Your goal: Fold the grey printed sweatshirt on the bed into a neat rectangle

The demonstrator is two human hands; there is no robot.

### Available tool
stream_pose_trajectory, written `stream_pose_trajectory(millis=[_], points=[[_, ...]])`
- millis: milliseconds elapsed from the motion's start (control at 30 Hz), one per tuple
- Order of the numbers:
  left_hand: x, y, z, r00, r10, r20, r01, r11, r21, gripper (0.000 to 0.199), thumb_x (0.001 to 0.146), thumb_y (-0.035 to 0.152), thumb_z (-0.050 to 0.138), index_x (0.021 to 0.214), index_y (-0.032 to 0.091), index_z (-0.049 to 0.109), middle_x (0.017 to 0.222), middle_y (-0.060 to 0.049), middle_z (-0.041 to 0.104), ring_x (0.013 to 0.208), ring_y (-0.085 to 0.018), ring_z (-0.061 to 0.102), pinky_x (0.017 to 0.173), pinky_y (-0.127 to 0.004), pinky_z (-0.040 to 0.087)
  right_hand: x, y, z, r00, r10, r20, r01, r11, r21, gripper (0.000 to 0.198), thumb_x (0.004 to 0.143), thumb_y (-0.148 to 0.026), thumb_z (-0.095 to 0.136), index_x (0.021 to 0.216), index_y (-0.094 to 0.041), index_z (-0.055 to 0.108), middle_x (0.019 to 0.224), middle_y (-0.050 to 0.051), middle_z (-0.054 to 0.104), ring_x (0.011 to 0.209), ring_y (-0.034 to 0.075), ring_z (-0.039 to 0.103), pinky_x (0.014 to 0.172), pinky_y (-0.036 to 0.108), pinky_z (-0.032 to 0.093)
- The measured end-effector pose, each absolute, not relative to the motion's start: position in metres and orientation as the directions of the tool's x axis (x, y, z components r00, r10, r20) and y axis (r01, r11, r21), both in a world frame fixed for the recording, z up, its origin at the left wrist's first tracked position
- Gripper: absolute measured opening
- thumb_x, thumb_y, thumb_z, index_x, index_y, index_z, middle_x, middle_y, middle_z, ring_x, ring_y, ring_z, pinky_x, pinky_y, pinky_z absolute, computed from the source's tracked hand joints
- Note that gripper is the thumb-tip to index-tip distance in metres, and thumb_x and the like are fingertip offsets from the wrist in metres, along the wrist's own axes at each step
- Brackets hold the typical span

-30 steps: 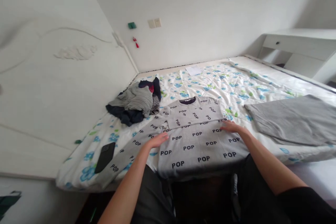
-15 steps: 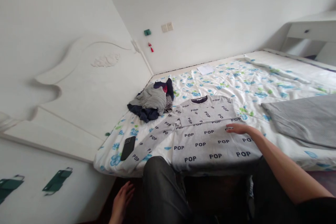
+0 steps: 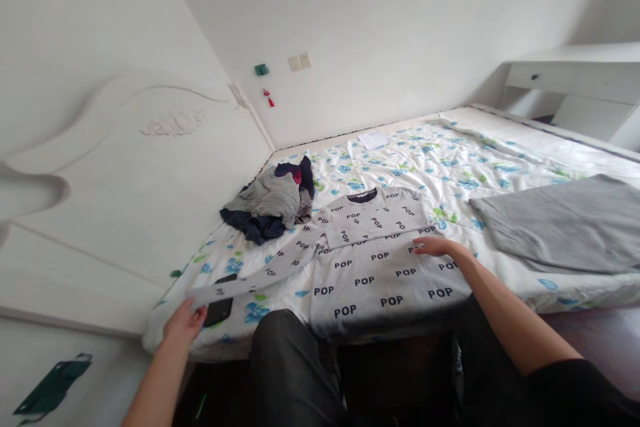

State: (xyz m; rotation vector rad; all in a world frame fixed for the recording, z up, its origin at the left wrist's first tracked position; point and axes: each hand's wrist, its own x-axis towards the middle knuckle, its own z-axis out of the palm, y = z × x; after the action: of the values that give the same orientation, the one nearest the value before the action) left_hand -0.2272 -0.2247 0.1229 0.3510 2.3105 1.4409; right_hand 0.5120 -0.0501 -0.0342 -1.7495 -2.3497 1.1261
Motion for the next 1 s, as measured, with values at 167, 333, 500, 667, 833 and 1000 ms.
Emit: stream_pose_trajectory(millis=[167,333,500,667,833,1000], points=[[-0.162,-0.094,0.266,-0.733,0.671,0.116,0.308,0.175,0.935,0.031,0.114,0.034,0.048,0.136,0.02,0.065,0.136,-0.008,0.077,0.134,-0.031,0.069,0.104,-0.052,0.064,0.503,-0.05,-0.025,-0.337,0.825,-0.453,0.854,0.066,-0.516,0.073,0.1,-0.056,0.073,0.163,-0.02,0.069,0.171,0.014,0.06,0.159,0.039,0.056,0.137,0.051,0.04],[0.036,-0.041,0.367,0.033,0.914,0.404,0.574,-0.349,0.741,0.07,0.12,0.062,0.034,0.162,0.011,0.055,0.156,-0.013,0.073,0.143,-0.027,0.069,0.111,-0.044,0.058,0.503,-0.053,-0.026,-0.374,0.831,-0.412,0.835,0.108,-0.539,0.061,0.098,-0.05,0.075,0.151,-0.022,0.08,0.162,0.012,0.068,0.156,0.041,0.06,0.136,0.051,0.043],[0.14,-0.075,0.326,0.626,0.708,0.327,0.371,-0.639,0.674,0.062,0.111,0.055,0.065,0.165,0.025,0.062,0.167,-0.011,0.066,0.156,-0.029,0.061,0.123,-0.048,0.054,0.508,-0.054,-0.027,-0.39,0.837,-0.385,0.825,0.131,-0.55,0.054,0.098,-0.043,0.074,0.148,-0.025,0.081,0.16,0.009,0.07,0.152,0.037,0.064,0.134,0.048,0.045],[0.091,-0.085,0.178,0.432,0.897,0.095,0.69,-0.396,0.606,0.05,0.104,0.044,0.069,0.148,0.023,0.076,0.158,-0.012,0.074,0.146,-0.033,0.069,0.122,-0.05,0.056,0.507,-0.046,-0.027,-0.322,0.873,-0.365,0.823,0.069,-0.563,0.045,0.094,-0.045,0.082,0.135,-0.025,0.088,0.151,0.011,0.077,0.144,0.038,0.07,0.128,0.047,0.051],[0.03,-0.077,0.056,0.163,0.987,0.001,0.905,-0.15,0.399,0.043,0.094,0.023,0.069,0.135,0.019,0.08,0.145,-0.015,0.079,0.137,-0.035,0.073,0.123,-0.048,0.053,0.509,-0.025,-0.032,-0.141,0.94,-0.31,0.819,-0.065,-0.57,0.037,0.099,-0.037,0.075,0.129,-0.021,0.088,0.131,0.012,0.086,0.124,0.033,0.079,0.114,0.04,0.058],[0.008,-0.049,0.019,0.091,0.994,0.057,0.941,-0.105,0.322,0.046,0.091,0.02,0.071,0.137,0.02,0.077,0.135,-0.016,0.078,0.128,-0.033,0.075,0.117,-0.044,0.055,0.525,0.002,-0.039,0.192,0.961,-0.197,0.752,-0.273,-0.6,0.052,0.102,-0.037,0.07,0.148,-0.016,0.077,0.133,0.015,0.084,0.122,0.031,0.08,0.106,0.036,0.06]])
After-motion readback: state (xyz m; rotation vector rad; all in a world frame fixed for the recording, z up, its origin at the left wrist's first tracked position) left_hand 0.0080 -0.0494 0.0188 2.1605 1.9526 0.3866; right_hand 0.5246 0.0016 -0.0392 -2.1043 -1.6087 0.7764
